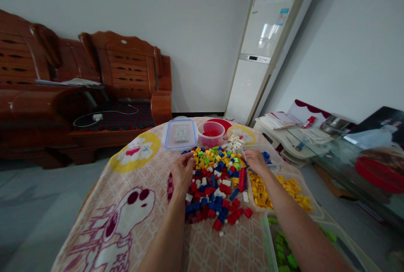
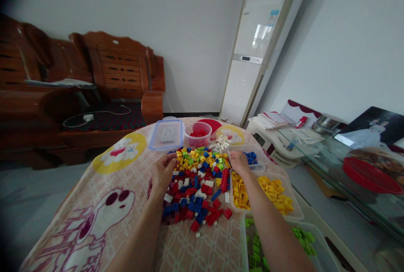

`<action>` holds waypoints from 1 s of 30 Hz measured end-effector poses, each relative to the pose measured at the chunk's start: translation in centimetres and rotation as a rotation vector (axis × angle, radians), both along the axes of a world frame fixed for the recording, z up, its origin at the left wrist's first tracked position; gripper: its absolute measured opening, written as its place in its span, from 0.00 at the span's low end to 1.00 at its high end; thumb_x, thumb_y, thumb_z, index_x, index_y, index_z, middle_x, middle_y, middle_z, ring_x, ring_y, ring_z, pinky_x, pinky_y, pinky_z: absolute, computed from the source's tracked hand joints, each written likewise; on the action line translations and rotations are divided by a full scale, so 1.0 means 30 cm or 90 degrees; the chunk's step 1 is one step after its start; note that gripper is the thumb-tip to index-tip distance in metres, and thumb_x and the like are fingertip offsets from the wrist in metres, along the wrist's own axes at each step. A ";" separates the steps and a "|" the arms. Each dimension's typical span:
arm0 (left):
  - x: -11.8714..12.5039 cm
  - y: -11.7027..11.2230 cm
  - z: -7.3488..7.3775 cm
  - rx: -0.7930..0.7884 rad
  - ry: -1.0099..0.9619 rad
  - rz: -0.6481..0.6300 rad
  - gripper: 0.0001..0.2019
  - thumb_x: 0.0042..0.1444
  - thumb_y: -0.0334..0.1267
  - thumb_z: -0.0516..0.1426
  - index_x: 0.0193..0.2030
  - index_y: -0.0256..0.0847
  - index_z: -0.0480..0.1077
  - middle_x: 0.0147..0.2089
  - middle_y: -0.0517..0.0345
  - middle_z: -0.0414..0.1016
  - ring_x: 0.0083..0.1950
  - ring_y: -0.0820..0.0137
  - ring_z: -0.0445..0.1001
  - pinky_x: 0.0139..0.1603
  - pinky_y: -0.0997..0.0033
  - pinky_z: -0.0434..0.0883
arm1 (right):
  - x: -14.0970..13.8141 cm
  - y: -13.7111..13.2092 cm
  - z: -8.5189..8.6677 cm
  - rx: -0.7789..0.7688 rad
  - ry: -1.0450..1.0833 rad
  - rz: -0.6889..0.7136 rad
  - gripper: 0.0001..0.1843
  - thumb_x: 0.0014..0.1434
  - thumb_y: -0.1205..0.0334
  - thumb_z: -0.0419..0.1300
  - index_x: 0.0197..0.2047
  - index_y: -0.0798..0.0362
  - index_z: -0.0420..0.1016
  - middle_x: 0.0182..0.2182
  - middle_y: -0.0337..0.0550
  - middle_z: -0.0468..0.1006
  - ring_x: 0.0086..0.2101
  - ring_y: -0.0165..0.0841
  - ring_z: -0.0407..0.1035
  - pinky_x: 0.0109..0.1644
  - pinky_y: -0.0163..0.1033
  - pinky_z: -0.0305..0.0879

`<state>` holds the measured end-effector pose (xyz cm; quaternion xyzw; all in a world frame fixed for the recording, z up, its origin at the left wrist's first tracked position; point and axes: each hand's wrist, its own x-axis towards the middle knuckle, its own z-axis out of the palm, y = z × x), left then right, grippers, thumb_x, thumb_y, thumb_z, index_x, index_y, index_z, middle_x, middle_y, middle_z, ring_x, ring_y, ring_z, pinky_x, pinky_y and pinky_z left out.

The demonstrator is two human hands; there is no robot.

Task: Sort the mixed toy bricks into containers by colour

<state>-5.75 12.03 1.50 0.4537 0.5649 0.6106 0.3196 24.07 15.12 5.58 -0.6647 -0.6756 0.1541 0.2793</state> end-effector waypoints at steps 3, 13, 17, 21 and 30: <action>0.004 0.005 -0.001 0.004 0.013 -0.004 0.18 0.53 0.40 0.55 0.46 0.34 0.77 0.40 0.49 0.81 0.40 0.62 0.80 0.43 0.63 0.77 | -0.010 -0.006 0.014 -0.018 -0.033 0.002 0.18 0.50 0.69 0.51 0.34 0.52 0.83 0.22 0.38 0.78 0.28 0.33 0.73 0.34 0.33 0.63; 0.000 0.017 -0.019 0.019 0.030 0.008 0.18 0.54 0.40 0.54 0.47 0.35 0.77 0.39 0.50 0.82 0.39 0.63 0.80 0.42 0.65 0.77 | -0.050 -0.105 0.156 0.071 -0.039 -0.099 0.18 0.55 0.65 0.52 0.40 0.51 0.84 0.40 0.46 0.84 0.44 0.40 0.76 0.52 0.42 0.67; 0.005 0.021 -0.026 0.021 0.041 0.011 0.17 0.54 0.40 0.55 0.46 0.37 0.78 0.40 0.49 0.82 0.41 0.62 0.80 0.44 0.64 0.76 | -0.095 -0.188 0.228 0.160 0.080 -0.131 0.19 0.55 0.58 0.54 0.43 0.54 0.84 0.38 0.48 0.84 0.40 0.41 0.77 0.49 0.43 0.70; 0.019 0.013 -0.021 0.024 0.045 0.014 0.15 0.54 0.39 0.55 0.45 0.38 0.78 0.39 0.50 0.82 0.41 0.63 0.80 0.46 0.64 0.76 | -0.164 -0.257 0.228 0.213 0.178 -0.164 0.24 0.57 0.53 0.53 0.48 0.57 0.82 0.39 0.50 0.84 0.39 0.42 0.77 0.48 0.43 0.70; 0.007 0.011 -0.013 0.025 0.019 0.013 0.15 0.54 0.38 0.55 0.44 0.37 0.78 0.36 0.52 0.82 0.39 0.63 0.80 0.43 0.65 0.76 | -0.218 -0.244 0.085 0.052 -0.103 -0.161 0.14 0.55 0.65 0.57 0.41 0.52 0.83 0.39 0.51 0.83 0.42 0.42 0.76 0.46 0.39 0.66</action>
